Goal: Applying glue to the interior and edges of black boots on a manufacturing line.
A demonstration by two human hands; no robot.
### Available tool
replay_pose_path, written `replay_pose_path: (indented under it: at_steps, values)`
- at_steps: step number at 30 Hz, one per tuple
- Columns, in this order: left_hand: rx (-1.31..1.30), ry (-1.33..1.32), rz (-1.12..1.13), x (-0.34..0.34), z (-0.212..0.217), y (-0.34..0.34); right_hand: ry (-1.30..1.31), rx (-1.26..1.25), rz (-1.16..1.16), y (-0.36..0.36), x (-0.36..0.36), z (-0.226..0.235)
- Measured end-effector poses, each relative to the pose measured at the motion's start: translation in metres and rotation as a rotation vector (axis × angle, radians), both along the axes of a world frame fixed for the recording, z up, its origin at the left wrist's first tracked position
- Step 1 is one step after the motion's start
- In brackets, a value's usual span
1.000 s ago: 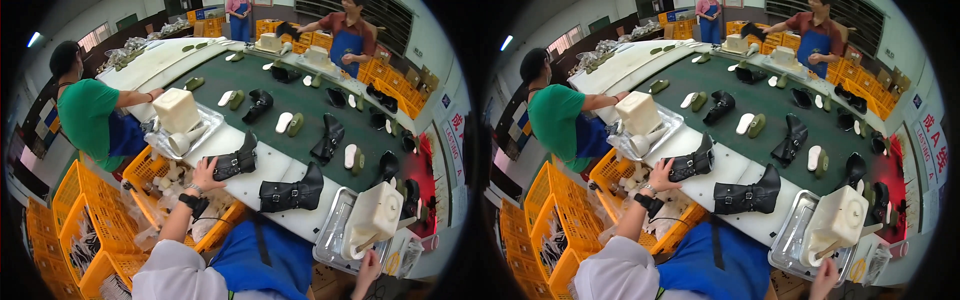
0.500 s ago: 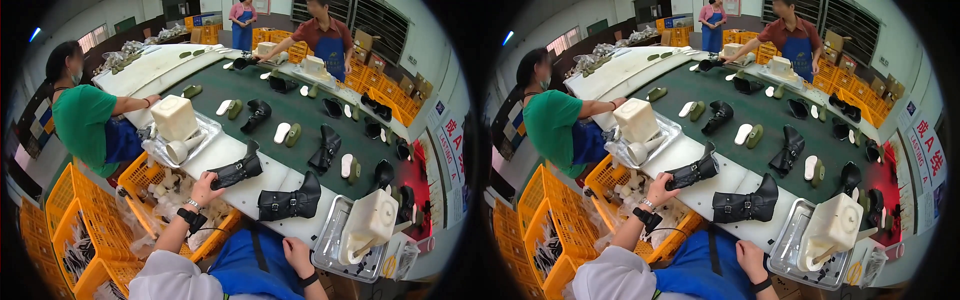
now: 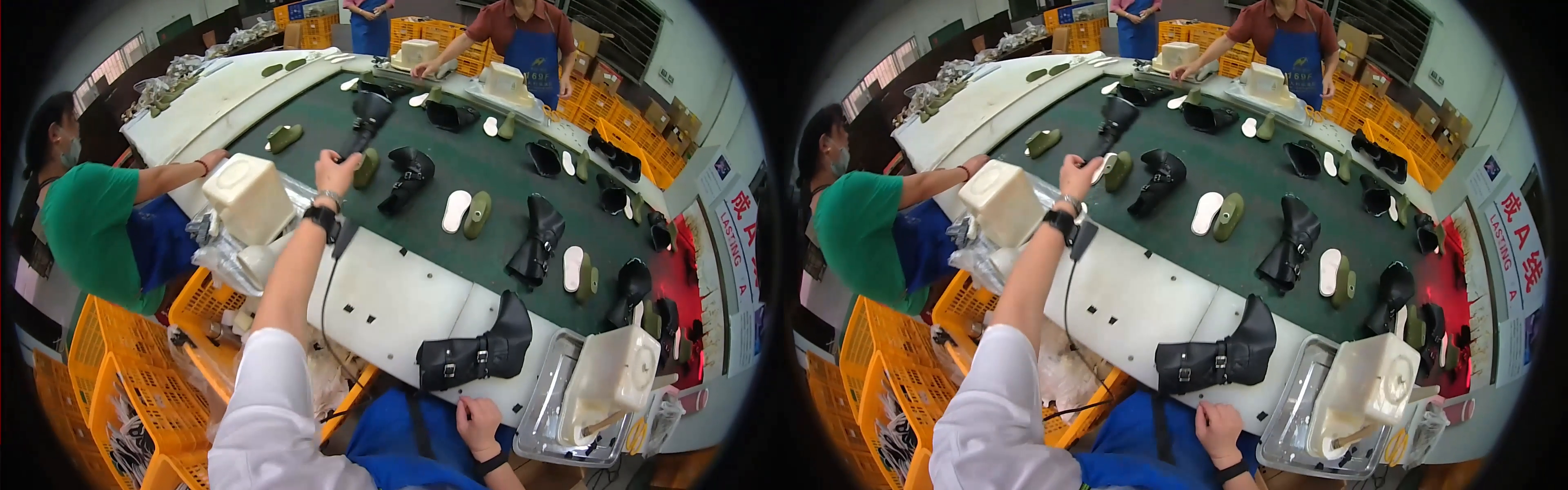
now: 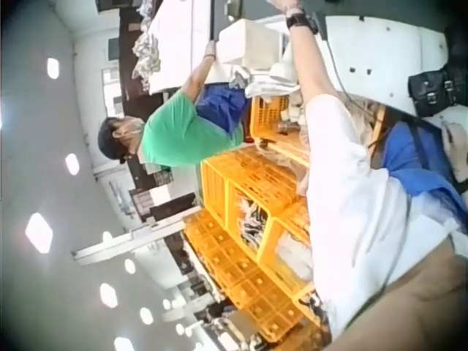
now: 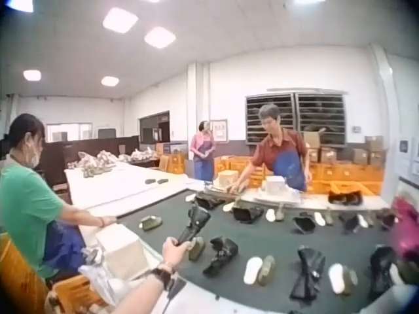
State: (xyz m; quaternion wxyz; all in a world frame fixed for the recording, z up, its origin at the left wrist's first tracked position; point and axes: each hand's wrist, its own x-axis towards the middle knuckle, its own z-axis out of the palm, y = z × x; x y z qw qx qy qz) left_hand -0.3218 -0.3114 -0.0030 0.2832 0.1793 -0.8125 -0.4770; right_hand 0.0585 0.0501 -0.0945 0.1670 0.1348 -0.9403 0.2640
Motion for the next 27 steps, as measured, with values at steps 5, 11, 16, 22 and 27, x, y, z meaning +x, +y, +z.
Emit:
replay_pose_path:
  at_steps: [5, 11, 16, 22, 27]
  values:
    - [-0.164, -0.351, 0.388, -0.074, -0.014, -0.046, 0.033, -0.008, -0.091, -0.001, -0.005, -0.019]
    - [-0.058, -0.529, 0.282, -0.110, -0.065, -0.083, 0.101, 0.094, -0.122, -0.011, -0.007, -0.006]
    - [-0.239, -0.631, 0.052, -0.103, -0.070, -0.078, 0.056, 0.050, -0.118, -0.009, -0.007, -0.018]
    - [-0.361, -0.117, -0.674, -0.023, 0.022, 0.007, 0.071, -0.033, -0.069, -0.009, -0.015, -0.015]
    - [-0.113, -0.028, -1.515, 0.206, 0.107, 0.175, 0.035, -0.098, -0.071, 0.011, 0.024, -0.007]
